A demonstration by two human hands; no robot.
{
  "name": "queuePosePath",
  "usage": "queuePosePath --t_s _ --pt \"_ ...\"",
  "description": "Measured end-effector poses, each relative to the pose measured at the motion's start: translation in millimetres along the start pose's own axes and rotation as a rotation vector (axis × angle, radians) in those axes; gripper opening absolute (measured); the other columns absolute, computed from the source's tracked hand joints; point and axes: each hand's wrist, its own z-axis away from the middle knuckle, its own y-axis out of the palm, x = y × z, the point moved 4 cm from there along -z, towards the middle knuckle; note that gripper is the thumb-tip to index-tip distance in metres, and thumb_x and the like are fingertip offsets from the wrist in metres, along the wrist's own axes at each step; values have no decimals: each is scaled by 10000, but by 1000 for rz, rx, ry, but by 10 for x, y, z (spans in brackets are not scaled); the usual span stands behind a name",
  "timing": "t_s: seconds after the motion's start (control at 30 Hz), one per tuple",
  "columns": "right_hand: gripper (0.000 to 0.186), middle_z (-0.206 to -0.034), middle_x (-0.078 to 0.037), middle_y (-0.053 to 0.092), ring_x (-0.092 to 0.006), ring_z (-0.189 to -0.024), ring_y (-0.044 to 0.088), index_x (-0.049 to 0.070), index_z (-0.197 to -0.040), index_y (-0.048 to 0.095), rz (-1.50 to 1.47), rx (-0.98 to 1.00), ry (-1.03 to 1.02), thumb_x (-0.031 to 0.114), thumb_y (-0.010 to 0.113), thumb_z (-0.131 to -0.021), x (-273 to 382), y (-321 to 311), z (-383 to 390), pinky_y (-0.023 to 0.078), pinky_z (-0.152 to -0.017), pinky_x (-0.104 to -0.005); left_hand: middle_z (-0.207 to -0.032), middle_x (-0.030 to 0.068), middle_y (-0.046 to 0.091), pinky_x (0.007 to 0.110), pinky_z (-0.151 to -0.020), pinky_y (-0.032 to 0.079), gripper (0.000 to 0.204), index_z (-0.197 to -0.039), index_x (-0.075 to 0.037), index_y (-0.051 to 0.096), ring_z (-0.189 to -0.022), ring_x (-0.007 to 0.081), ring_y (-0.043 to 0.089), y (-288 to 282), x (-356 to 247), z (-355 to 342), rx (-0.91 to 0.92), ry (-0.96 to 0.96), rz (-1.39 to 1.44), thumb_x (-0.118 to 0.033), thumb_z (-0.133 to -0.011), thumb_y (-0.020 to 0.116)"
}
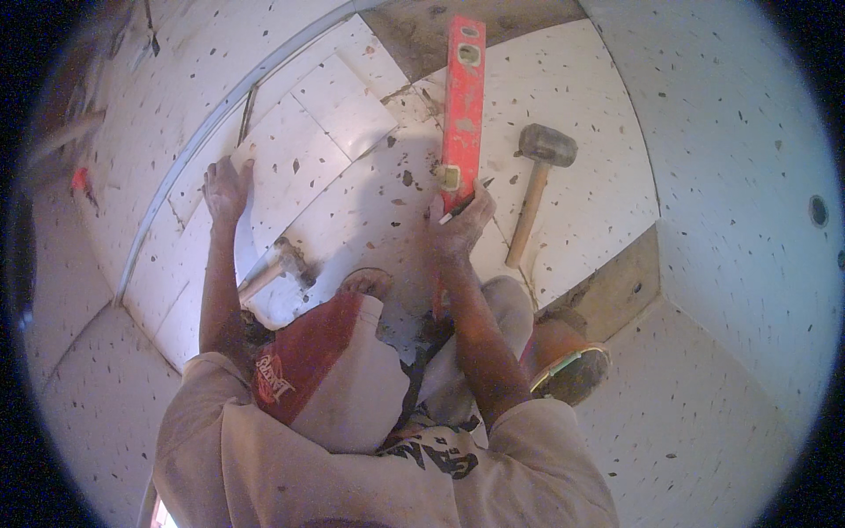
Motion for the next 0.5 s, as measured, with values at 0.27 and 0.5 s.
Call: queuePosePath --t_s 0.27,0.5 --pt "740 -1247 -251 507 -416 -1212 470 -41 -1396 402 138 -42 -16 172 789 -801 -24 6 -2 399 -1045 -516 -1128 297 701 481 -981 492 778 -1164 7 721 -1100 443 663 114 201 -408 249 -124 134 -699 -954 474" --pt "753 -1261 -266 514 -432 -1217 473 -29 -1371 418 100 0 5 229 821 -789 29 -64 33 398 -1057 -523 -1044 342 693 517 -952 487 856 -1051 40 750 -1073 482 659 72 235 -533 378 -37 142 -723 -977 368"
